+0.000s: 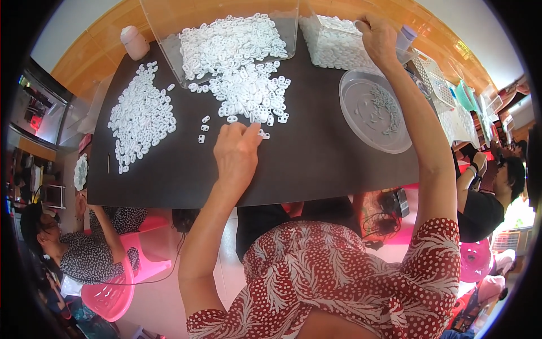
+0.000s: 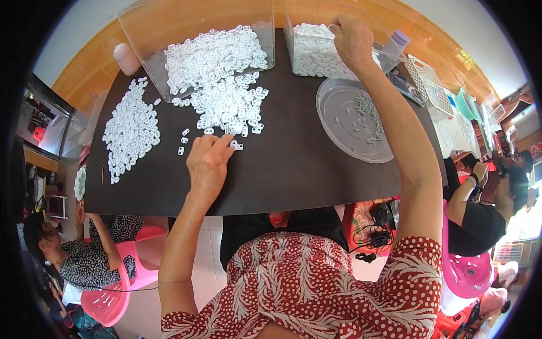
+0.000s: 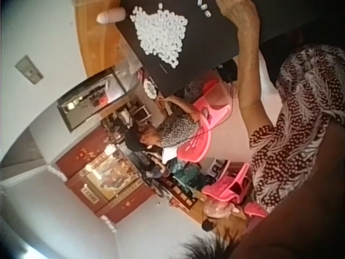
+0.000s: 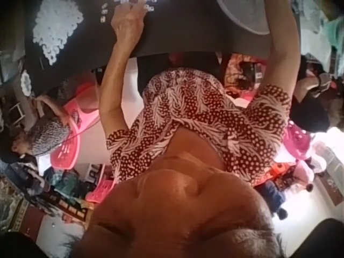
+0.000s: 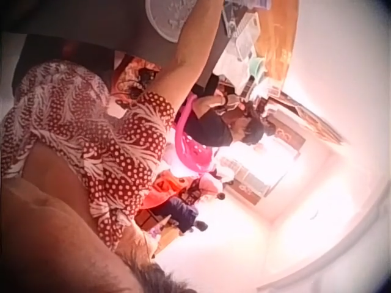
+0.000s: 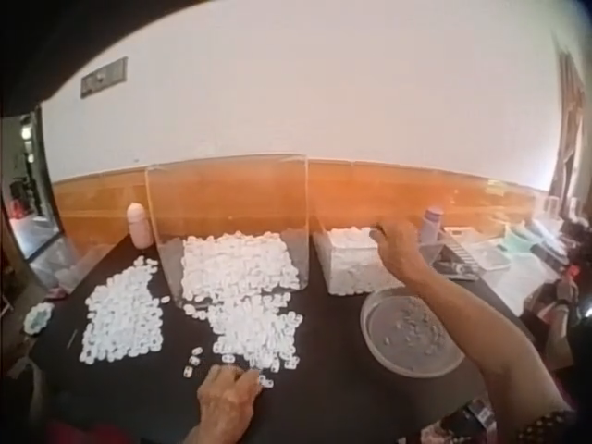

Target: Assembling small white plastic components by manually inserting tiny gray pins into them.

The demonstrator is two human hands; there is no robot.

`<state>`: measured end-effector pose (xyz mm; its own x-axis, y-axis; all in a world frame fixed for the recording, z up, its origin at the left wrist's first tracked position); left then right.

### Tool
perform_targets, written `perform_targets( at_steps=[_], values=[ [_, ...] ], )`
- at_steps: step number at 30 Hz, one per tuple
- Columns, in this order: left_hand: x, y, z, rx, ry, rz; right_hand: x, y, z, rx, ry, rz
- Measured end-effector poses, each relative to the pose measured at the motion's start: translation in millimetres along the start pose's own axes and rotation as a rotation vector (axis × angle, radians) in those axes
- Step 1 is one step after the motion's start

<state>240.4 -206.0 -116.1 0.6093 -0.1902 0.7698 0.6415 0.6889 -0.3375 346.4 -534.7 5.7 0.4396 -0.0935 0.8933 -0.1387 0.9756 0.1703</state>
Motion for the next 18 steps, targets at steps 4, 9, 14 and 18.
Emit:
perform_targets(
  at_steps=[4, 9, 14, 18],
  values=[
    [0.7, -5.2, -14.9, 0.014, 0.060, -0.029, 13.0, -7.7, -12.4, -0.085, 0.001, 0.114],
    [6.0, -20.1, -22.4, 0.026, 0.133, -0.180, 8.5, -22.8, -17.4, -0.199, -0.030, 0.192],
    [8.6, -25.3, -24.3, -0.010, 0.169, -0.233, 2.7, -15.1, -5.6, -0.197, -0.150, 0.174],
    [8.0, -11.4, -19.6, -0.087, 0.084, -0.142, -0.9, 1.7, 22.5, -0.086, -0.118, 0.125]
  ],
)
Point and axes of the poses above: each hand's wrist, its own x-axis towards the middle knuckle, its own z-axis out of the back of the hand, y = z × x, the point moved 7 cm from there along x, towards the middle knuckle, and after that the axes turned 13 degrees about -y, right-handed, at the moved point
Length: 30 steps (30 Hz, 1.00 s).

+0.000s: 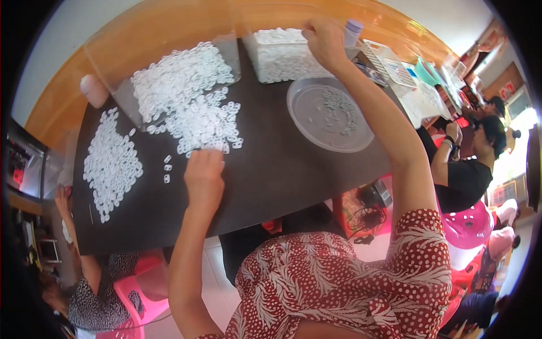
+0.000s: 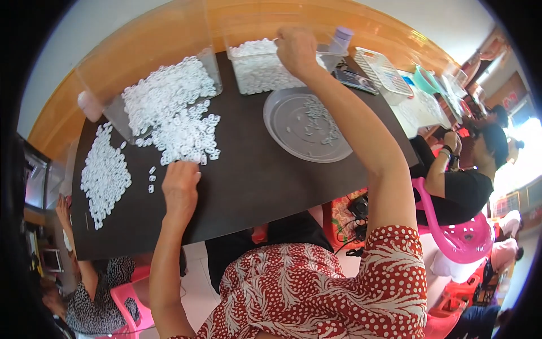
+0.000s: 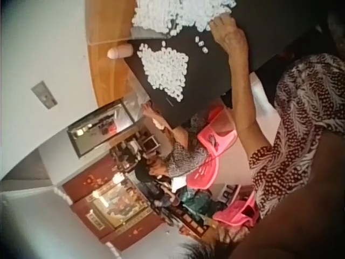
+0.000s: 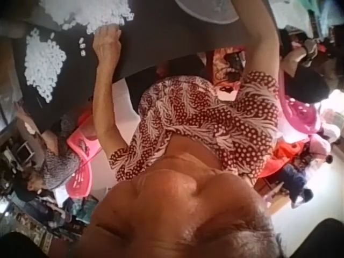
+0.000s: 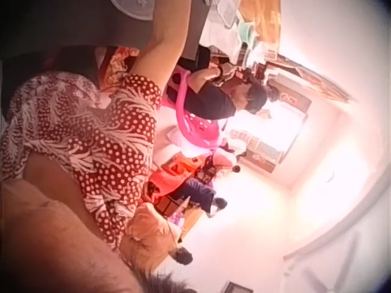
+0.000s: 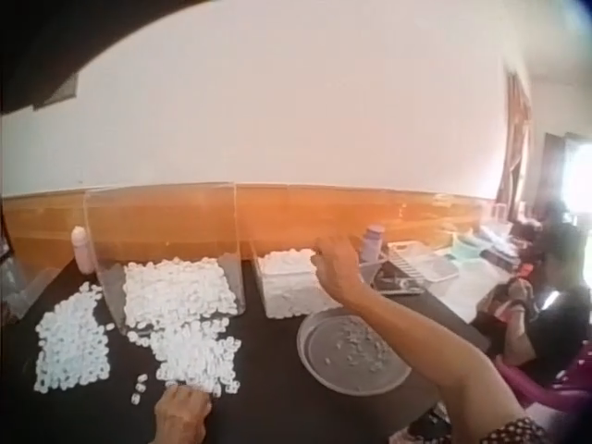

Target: Assembling small white plastic components by manually inserting tiny gray pins into them.

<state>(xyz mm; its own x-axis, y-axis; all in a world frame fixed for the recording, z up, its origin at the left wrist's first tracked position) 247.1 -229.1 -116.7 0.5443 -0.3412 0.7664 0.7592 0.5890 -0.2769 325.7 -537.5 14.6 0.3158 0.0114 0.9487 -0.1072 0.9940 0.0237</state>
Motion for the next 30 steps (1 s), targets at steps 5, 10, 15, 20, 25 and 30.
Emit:
perform_targets(
  at_steps=[5, 10, 15, 20, 25, 30],
  values=[
    [0.8, 10.3, 12.8, -0.074, -0.076, 0.117, -49.2, 0.7, 23.1, 0.193, 0.358, -0.188],
    [-9.0, 28.0, 2.6, -0.180, 0.013, 0.432, -111.9, -2.0, 36.4, 0.309, 0.620, -0.324],
    [-7.0, 23.7, 7.5, -0.177, -0.023, 0.445, -136.5, -12.1, 47.7, 0.305, 0.684, -0.361],
    [-5.5, 15.1, 14.5, -0.057, -0.076, 0.267, -140.3, -22.0, 61.1, 0.203, 0.729, -0.287],
    [-1.5, 4.5, 28.4, -0.068, -0.159, 0.169, -166.1, -22.0, 66.1, 0.130, 0.794, -0.165],
    [-16.0, 3.0, 38.4, -0.294, -0.212, 0.383, -169.5, -19.3, 67.6, 0.119, 0.754, -0.117]
  ],
)
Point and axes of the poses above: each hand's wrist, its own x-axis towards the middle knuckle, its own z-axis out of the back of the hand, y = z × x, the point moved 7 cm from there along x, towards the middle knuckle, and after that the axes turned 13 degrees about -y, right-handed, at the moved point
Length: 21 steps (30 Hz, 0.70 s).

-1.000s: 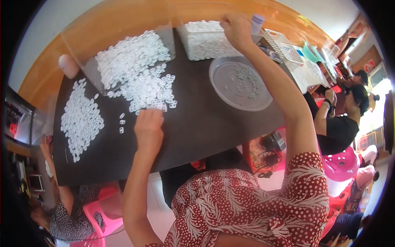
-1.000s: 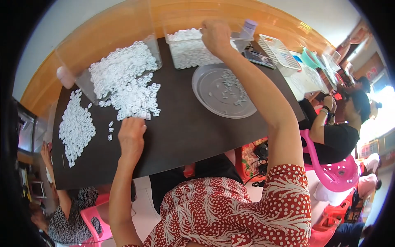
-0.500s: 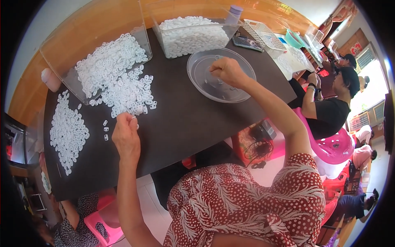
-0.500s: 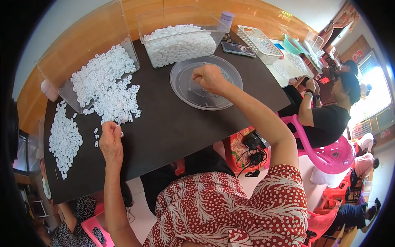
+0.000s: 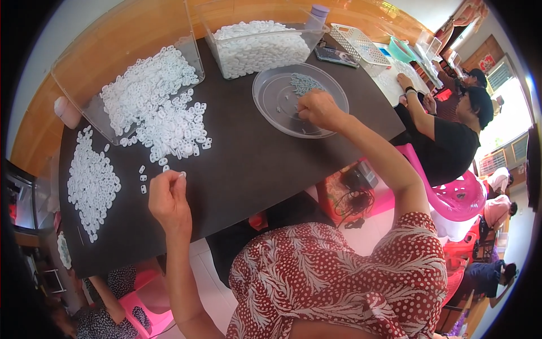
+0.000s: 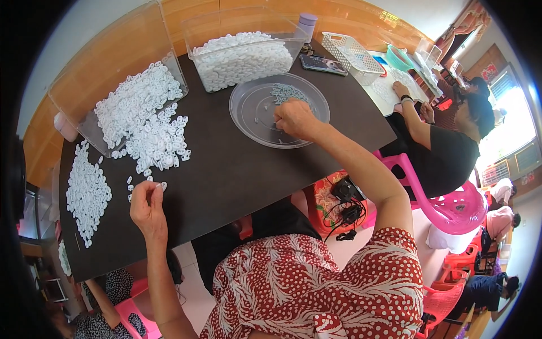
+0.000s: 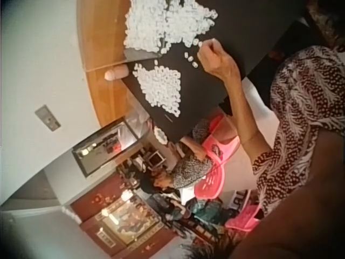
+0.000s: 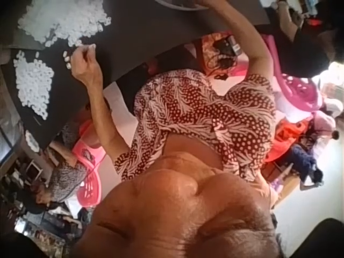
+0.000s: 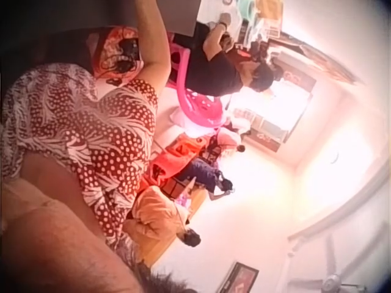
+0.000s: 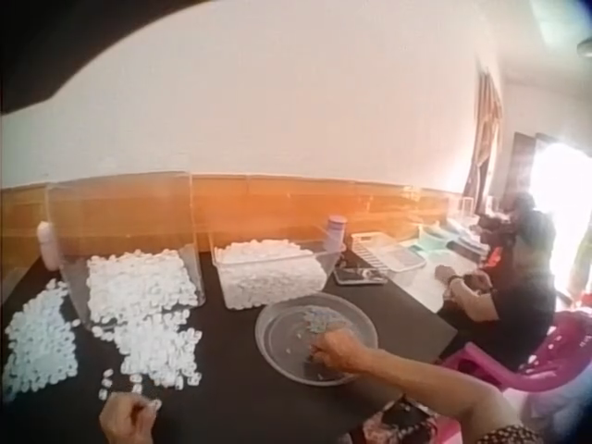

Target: Assembling small white plastic components by manually inserting tiny gray pins into them.

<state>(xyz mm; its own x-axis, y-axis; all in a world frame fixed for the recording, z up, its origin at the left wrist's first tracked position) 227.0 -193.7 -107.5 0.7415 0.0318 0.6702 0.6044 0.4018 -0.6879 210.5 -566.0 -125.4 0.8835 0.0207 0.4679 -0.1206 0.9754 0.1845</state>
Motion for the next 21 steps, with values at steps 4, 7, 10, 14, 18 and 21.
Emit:
perform_targets(
  at_steps=[4, 7, 10, 14, 18, 21],
  values=[
    [-11.1, -9.2, 8.2, -0.045, -0.016, 0.057, 7.3, 5.8, -8.7, -0.057, 0.079, 0.054],
    [-21.0, -14.0, 7.4, -0.122, 0.000, 0.166, 7.2, 11.7, -8.2, -0.060, 0.027, 0.102],
    [-30.6, -16.1, 3.8, -0.203, 0.044, 0.250, 9.0, 17.8, -3.1, -0.013, -0.020, 0.066],
    [-42.9, -14.6, -0.4, -0.295, 0.057, 0.377, 12.7, 25.7, 2.6, 0.185, -0.053, -0.063],
    [-50.3, -15.0, -6.8, -0.360, 0.058, 0.445, 13.9, 27.7, 5.5, 0.250, -0.004, -0.078],
    [-52.7, -14.7, -7.9, -0.361, 0.056, 0.465, 12.0, 24.9, 2.0, 0.238, 0.079, -0.064]
  ],
)
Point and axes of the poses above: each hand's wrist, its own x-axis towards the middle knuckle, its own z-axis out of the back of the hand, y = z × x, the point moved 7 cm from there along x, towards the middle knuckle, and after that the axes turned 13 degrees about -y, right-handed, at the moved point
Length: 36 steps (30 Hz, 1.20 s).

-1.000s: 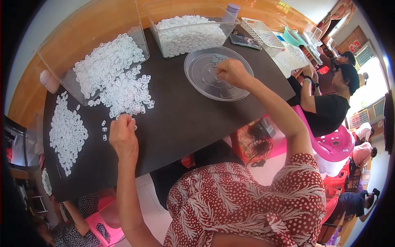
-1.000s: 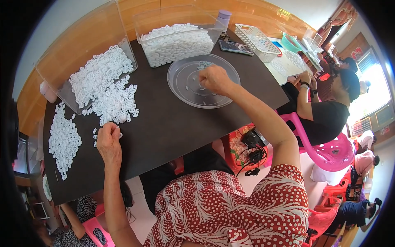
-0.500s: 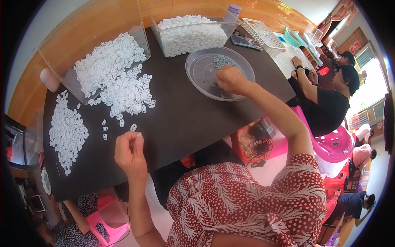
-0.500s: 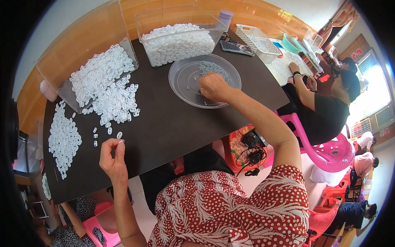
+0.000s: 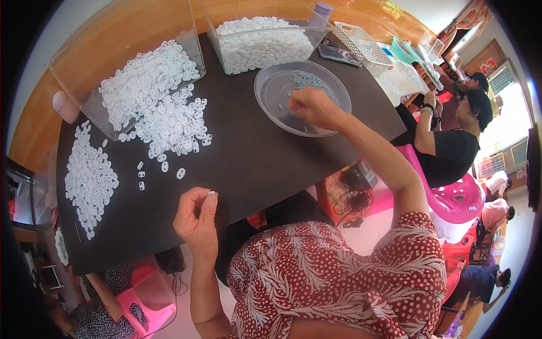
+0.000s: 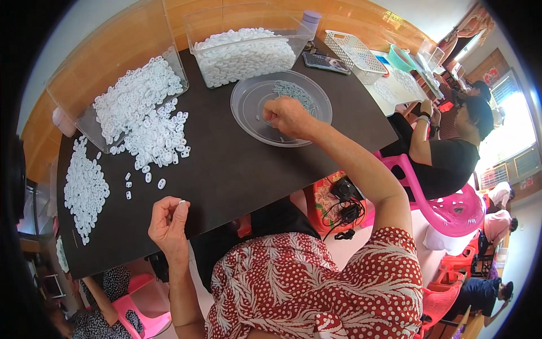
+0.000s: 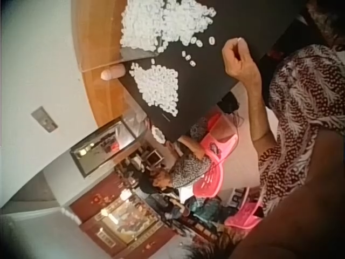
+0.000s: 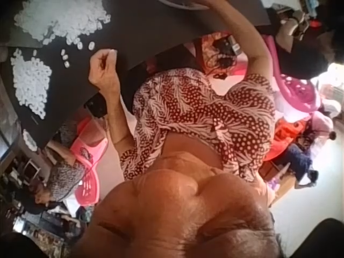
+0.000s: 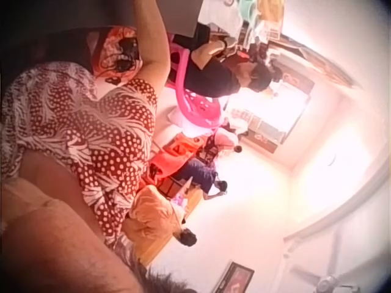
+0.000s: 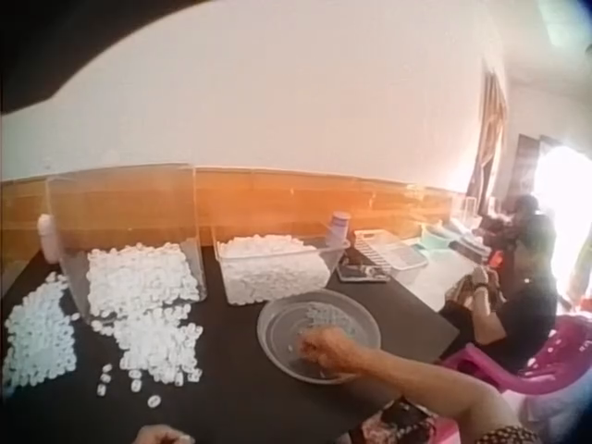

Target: Assembling small white plastic components by manually inserting tiny gray pins into them.

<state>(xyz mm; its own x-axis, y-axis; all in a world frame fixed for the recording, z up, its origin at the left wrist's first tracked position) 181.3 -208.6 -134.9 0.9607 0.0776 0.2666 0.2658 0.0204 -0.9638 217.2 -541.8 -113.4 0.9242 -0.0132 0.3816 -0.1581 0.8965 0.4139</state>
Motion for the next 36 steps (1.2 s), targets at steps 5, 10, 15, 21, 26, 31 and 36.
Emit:
perform_targets(
  at_steps=[5, 10, 15, 21, 26, 31, 36],
  values=[
    [-2.1, 2.3, -0.4, -0.037, 0.004, 0.038, -0.8, -2.5, -3.6, 0.094, 0.008, -0.102],
    [-5.2, 4.4, -2.8, -0.092, 0.018, 0.092, -2.6, -10.4, -1.5, 0.201, -0.049, -0.256],
    [-6.7, 2.2, -7.2, -0.194, -0.023, 0.181, -3.0, -4.1, 2.3, 0.260, -0.047, -0.298],
    [-4.4, 0.2, -26.7, -0.120, 0.003, 0.119, -6.8, 48.2, 3.0, 0.510, -0.028, -0.357],
    [5.3, -29.6, -43.9, 0.212, -0.030, -0.340, -11.7, 109.8, -32.1, 0.782, 0.095, -0.372],
    [8.0, -35.0, -32.2, 0.366, -0.113, -0.579, -11.2, 145.1, -68.1, 0.963, 0.159, -0.385],
    [8.7, -35.8, -19.1, 0.488, -0.120, -0.687, -10.7, 159.2, -87.0, 0.951, 0.171, -0.385]
  ],
)
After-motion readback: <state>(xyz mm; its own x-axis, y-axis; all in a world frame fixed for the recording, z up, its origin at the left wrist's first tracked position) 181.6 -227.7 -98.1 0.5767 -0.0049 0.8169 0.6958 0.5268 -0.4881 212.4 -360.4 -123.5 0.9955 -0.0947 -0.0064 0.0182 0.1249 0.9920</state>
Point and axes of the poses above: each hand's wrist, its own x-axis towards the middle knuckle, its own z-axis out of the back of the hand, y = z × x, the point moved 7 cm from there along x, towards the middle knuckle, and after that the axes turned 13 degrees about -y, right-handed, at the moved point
